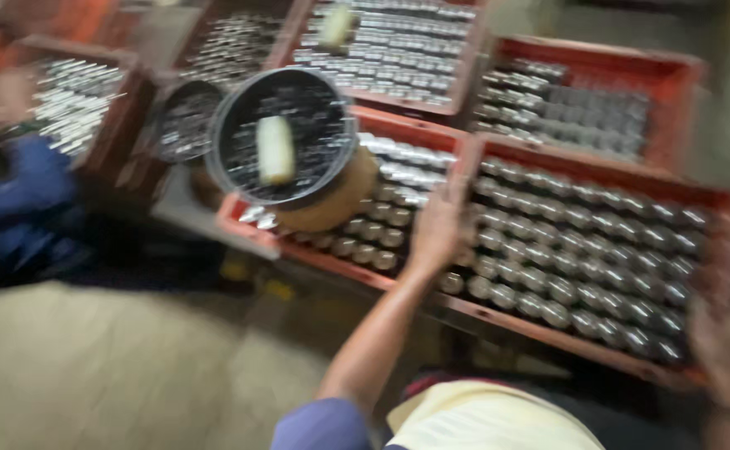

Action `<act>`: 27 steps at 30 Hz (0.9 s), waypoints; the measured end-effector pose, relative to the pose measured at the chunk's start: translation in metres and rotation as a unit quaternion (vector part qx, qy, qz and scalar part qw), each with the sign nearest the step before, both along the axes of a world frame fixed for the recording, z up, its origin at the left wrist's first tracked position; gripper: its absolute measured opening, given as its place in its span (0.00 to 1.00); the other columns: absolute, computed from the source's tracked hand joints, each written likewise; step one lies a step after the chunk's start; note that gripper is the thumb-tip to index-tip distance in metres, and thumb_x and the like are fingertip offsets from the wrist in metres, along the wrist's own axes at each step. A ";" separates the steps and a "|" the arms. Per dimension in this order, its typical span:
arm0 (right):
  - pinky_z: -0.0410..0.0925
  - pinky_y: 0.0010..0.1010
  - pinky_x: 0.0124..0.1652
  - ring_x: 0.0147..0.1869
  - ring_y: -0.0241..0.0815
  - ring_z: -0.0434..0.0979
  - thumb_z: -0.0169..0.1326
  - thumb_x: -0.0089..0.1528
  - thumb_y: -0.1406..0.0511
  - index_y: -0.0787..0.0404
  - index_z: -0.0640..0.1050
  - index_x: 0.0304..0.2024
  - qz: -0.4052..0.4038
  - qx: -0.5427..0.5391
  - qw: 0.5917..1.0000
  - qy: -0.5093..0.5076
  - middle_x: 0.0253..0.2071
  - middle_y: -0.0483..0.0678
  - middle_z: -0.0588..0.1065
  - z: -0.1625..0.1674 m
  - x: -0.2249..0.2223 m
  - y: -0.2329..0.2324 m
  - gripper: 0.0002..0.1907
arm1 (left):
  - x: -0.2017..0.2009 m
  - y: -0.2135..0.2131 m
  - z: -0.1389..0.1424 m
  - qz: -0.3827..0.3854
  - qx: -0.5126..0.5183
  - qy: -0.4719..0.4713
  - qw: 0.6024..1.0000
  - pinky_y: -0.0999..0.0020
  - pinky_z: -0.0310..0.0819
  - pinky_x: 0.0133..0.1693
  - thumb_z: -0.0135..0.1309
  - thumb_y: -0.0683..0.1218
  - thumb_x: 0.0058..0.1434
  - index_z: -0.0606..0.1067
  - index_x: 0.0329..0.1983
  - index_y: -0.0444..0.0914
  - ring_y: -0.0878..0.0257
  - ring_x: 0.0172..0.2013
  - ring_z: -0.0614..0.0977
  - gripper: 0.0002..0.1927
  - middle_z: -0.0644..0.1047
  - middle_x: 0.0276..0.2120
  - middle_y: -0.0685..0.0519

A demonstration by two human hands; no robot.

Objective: The person repeatedly picks small metal rings from a bucket and places them onto cylindrical metal parts arranged in red crates. The person handles the parts one at a time, using both hands to position the rings. Another person works nearby on similar parts.

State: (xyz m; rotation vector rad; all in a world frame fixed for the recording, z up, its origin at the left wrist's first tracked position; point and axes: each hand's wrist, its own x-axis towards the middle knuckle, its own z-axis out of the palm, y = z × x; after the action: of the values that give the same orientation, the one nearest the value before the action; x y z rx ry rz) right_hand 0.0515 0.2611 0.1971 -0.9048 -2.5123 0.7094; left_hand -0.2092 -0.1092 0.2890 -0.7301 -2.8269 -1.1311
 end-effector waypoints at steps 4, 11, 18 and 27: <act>0.68 0.55 0.55 0.58 0.67 0.76 0.58 0.67 0.61 0.64 0.60 0.73 -0.029 -0.020 0.999 0.018 0.56 0.67 0.73 0.019 0.004 -0.012 0.36 | 0.001 0.008 -0.003 -0.002 -0.065 0.023 0.998 0.43 0.73 0.47 0.50 0.37 0.61 0.62 0.71 0.41 0.36 0.47 0.77 0.33 0.73 0.49 0.35; 0.67 0.53 0.61 0.65 0.67 0.72 0.60 0.63 0.62 0.61 0.66 0.68 -0.049 0.045 0.998 0.008 0.61 0.65 0.72 0.057 0.007 -0.042 0.33 | 0.015 0.011 -0.006 -0.023 -0.083 0.056 0.995 0.43 0.69 0.51 0.52 0.38 0.57 0.61 0.72 0.36 0.33 0.54 0.72 0.37 0.64 0.63 0.26; 0.58 0.54 0.69 0.75 0.66 0.58 0.64 0.54 0.63 0.62 0.72 0.62 0.071 0.107 0.992 0.019 0.71 0.65 0.63 0.081 -0.005 -0.055 0.34 | 0.023 0.027 -0.022 -0.044 -0.112 0.121 0.985 0.48 0.60 0.62 0.55 0.39 0.60 0.73 0.59 0.43 0.49 0.66 0.71 0.23 0.71 0.63 0.47; 0.43 0.60 0.71 0.75 0.56 0.60 0.59 0.64 0.57 0.54 0.68 0.67 0.240 0.173 0.954 -0.038 0.70 0.56 0.64 0.033 -0.155 -0.100 0.30 | -0.002 0.109 -0.047 -0.130 -0.118 0.098 0.980 0.34 0.52 0.59 0.57 0.55 0.61 0.59 0.74 0.44 0.40 0.68 0.61 0.38 0.63 0.68 0.40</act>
State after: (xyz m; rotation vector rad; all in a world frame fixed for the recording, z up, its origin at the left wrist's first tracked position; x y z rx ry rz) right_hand -0.1032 0.1607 0.2305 -0.2015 -2.8307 0.3427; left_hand -0.2116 -0.0002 0.2417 -1.1836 -2.7830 -0.6983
